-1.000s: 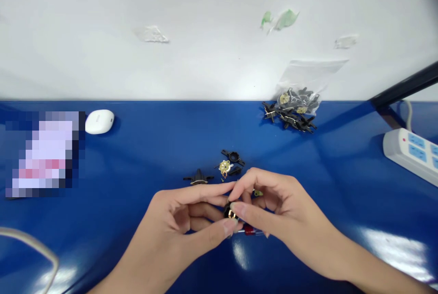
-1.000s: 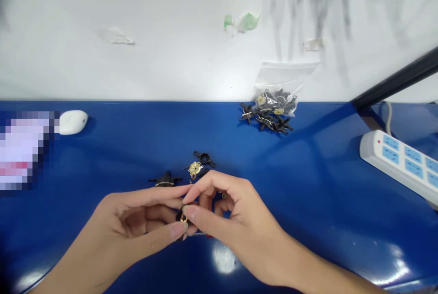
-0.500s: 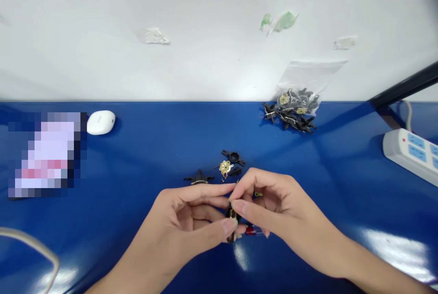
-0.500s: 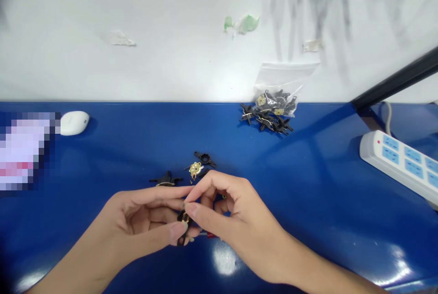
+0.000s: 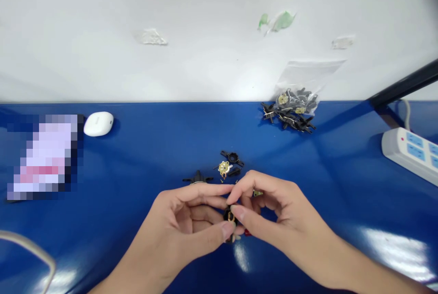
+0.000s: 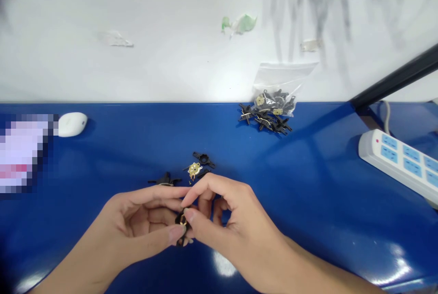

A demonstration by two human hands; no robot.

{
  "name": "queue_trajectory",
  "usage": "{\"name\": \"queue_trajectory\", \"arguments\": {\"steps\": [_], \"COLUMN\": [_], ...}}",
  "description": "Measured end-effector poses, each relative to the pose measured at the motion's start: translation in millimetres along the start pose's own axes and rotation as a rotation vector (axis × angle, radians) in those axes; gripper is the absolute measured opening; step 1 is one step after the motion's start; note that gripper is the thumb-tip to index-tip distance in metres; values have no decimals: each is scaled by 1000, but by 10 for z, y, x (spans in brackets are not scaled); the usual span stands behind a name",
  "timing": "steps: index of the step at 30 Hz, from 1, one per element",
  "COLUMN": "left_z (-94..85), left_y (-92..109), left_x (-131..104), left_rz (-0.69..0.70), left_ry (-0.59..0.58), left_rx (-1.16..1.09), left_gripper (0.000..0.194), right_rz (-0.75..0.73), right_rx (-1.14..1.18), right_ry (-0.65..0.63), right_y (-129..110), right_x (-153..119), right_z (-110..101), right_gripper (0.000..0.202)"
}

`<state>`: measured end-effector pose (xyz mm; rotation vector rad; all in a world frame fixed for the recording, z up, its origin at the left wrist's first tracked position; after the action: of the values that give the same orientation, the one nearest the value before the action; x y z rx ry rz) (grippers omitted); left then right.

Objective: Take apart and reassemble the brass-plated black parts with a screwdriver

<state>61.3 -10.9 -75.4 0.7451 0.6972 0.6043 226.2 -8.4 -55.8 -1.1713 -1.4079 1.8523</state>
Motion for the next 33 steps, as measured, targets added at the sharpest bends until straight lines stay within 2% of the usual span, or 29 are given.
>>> {"name": "queue_trajectory", "arguments": {"steps": [5,11,15,18,19,24,27,33], "left_z": [-18,35,13,5,-1,-65,-74,-79], "left_y": [-26,50,44,31,30,1,-2,32], "left_x": [-28,-30,-8,3,4,-5,-5,-7], "left_rz": [-28,-40,-56,-52,-51,-73,-57,-38], "left_ry": [16,19,42,34,35,84,95,101], "left_rx": [36,103,97,59,57,77,102,161], "left_gripper": [47,36,41,49,51,53,53,52], "right_rz": [-34,-28,-120,-148,-109,42,67,58], "right_rx": [-48,-40,-184,-445,-524,-777,-877,-930], "right_ry": [1,12,104,249,259,121,34,-45], "right_y": [-38,-66,-233,-385,-390,-256,-151,-89], "right_x": [-36,-45,-59,-117,-123,-95,-70,-53], "right_z": [-2,-74,-285,-553,-628,-826,-820,-733], "right_gripper": [5,21,17,18,20,19,21,10]}}
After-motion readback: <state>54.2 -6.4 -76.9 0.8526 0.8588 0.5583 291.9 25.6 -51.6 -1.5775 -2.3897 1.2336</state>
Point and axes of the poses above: each hand's wrist, its own x-axis towards the middle knuckle, its own z-axis out of the palm, y = z × x, the point moved 8 cm from there along x, towards the middle knuckle, and after that the axes turned 10 degrees about -y, right-handed, at the moved point
